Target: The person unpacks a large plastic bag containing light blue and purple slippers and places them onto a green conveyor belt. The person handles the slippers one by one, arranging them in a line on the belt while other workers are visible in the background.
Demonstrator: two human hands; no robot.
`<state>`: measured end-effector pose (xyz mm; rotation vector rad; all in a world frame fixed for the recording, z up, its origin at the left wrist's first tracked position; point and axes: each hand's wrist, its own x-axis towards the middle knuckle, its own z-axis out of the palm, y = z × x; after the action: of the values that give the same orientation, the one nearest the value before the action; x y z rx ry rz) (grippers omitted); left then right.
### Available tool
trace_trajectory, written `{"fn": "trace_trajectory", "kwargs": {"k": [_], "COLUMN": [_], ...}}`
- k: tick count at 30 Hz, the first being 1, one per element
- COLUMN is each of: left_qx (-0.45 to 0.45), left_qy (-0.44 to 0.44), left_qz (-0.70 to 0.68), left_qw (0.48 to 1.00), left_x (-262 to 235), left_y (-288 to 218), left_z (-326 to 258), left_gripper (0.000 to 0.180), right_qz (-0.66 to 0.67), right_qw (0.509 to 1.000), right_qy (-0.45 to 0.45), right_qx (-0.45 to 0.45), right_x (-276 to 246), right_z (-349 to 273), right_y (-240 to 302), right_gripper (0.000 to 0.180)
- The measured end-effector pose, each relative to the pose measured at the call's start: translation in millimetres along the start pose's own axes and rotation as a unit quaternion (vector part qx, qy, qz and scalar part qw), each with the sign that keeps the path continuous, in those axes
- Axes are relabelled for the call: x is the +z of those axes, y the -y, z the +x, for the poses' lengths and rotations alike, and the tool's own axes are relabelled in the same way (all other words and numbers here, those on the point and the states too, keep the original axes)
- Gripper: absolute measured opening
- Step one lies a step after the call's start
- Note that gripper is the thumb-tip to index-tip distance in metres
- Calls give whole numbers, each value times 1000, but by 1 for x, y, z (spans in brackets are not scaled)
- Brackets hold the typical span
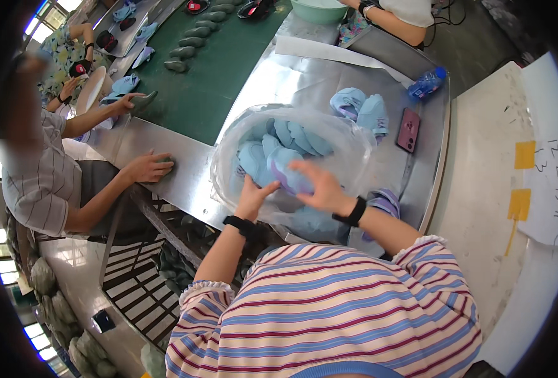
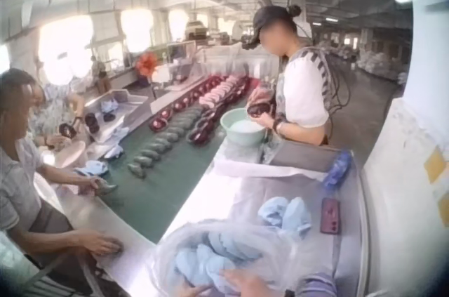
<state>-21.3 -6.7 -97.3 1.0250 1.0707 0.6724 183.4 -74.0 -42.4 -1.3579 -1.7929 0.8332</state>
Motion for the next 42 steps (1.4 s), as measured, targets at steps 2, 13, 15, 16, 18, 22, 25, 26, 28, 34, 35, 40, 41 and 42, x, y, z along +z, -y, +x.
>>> {"fn": "trace_trajectory", "kwargs": {"k": [2,13,15,16,18,22,25,26,28,34,35,40,41,42], "left_qx": [-4,-85,-9,42,111,161,56,100,148,69,76,18,-1,14], "left_qy": [10,94,59,40,9,-18,-67,-54,-19,16,11,-24,-29,-37], "left_qz": [-90,-417,-368,-328,-307,-364,-473,-442,-390,-292,-273,-330,-340,-331], "left_qw": [996,900,928,943,945,917,877,890,909,954,959,944,940,943], "left_x": [5,8,17,28,32,20,-7,-20,-16,23,20,-9,-8,-9], "left_y": [7,-21,-32,-54,-76,-88,-90,-79,-94,-107,-110,-119,-121,-121], "left_z": [-3,-24,-21,-29,-44,-44,-28,-19,-27,-39,-36,-20,-20,-19], "left_gripper": [58,50,53,54,60,59,61,62,62,70,67,48,46,46], "right_qz": [-52,320,-12,25,104,58,127,200,287,88,-8,-169,-153,-135], "right_qw": [997,945,975,980,983,980,972,965,951,986,984,924,924,921], "right_qy": [10,-26,-164,-163,-150,-178,-142,-87,-38,-137,-176,-236,-216,-201], "right_qx": [-62,-66,-149,-108,-21,-63,-140,-143,-111,-15,-28,-247,-277,-307], "right_x": [10,0,-3,-7,-13,-21,-26,-35,-54,-41,-29,-12,-15,-16], "right_z": [-2,14,10,14,19,16,6,4,3,29,26,3,0,3], "right_y": [27,57,60,59,62,67,54,57,54,61,62,48,47,52], "right_gripper": [68,56,59,62,69,50,38,38,40,47,47,35,36,37]}}
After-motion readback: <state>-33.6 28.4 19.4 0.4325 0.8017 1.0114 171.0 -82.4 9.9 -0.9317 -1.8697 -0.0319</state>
